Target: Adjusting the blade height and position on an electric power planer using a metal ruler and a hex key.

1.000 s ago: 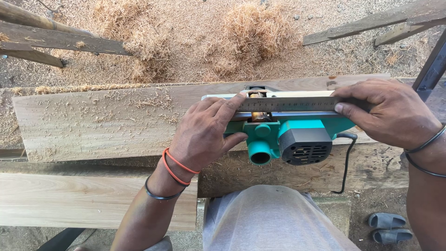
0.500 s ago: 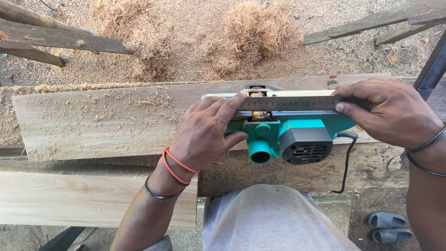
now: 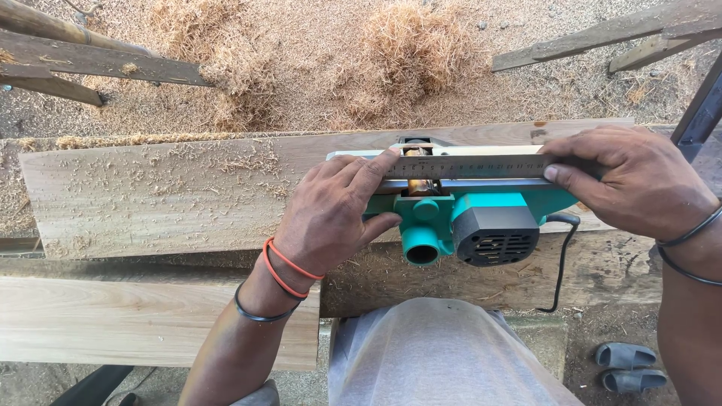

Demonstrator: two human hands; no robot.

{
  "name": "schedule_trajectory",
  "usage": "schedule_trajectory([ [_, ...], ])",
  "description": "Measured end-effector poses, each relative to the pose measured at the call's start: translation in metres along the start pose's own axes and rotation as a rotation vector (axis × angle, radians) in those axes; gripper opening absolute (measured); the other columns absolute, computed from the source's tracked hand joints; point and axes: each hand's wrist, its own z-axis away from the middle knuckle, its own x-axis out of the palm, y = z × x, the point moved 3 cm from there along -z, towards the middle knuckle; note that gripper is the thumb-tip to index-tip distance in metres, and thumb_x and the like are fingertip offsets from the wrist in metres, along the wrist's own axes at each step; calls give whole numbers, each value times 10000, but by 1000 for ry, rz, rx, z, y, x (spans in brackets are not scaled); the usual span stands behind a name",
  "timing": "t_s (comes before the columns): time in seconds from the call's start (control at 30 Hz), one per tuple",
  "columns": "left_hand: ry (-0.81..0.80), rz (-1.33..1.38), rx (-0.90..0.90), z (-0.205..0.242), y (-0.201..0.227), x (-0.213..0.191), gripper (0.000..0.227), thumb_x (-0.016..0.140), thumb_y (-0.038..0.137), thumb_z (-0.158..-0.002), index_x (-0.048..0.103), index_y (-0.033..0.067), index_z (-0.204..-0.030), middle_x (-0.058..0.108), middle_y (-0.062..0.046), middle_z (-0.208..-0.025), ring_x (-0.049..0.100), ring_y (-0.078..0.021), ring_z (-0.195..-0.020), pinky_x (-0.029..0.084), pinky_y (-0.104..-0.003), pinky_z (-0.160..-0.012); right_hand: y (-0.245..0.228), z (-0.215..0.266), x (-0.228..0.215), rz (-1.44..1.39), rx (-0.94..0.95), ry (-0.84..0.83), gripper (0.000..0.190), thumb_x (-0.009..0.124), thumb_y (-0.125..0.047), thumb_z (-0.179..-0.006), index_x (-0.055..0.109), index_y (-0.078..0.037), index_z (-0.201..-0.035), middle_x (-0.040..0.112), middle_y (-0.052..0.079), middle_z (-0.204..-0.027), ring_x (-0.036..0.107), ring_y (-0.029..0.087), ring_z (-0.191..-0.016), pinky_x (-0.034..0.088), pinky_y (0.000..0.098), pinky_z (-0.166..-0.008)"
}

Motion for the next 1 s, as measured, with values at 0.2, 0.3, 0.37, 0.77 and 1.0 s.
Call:
schedule_trajectory([
  [0.2,0,0,3,0,0,0,848,848,394,-790,481,82,-1487,696,-117,-1174,625,-332,-1143,503,-468,-939,-1,0,-1,6,11,-4,265,759,-258,-899,773,-96,-1108,754,115,-949,737,235,-822,595,364,-733],
  [0.3,2,-1,6,0,0,0,844,847,393,-791,482,80,-1485,696,-116,-1177,626,-330,-1142,504,-466,-945,-2,0,-1,6,13,-5,262,758,-257,-900,773,-97,-1106,753,115,-944,734,234,-819,593,366,-731],
  [0.37,4,0,8,0,0,0,841,845,393,-793,482,79,-1483,696,-116,-1180,626,-329,-1142,505,-464,-947,-2,0,-1,9,17,-6,260,759,-256,-900,774,-97,-1106,752,115,-941,733,234,-816,591,367,-729],
  [0.77,-3,9,2,0,1,-1,835,847,382,-796,484,69,-1479,694,-117,-1158,629,-328,-1110,509,-466,-925,3,2,2,16,25,-9,269,753,-265,-909,774,-105,-1124,755,111,-973,739,230,-842,602,368,-742],
  [1.0,17,19,12,0,0,-1,831,854,376,-793,490,68,-1472,696,-116,-1144,635,-327,-1110,516,-463,-925,4,2,3,25,48,-14,277,751,-280,-915,777,-117,-1138,758,109,-982,741,232,-854,605,367,-750],
])
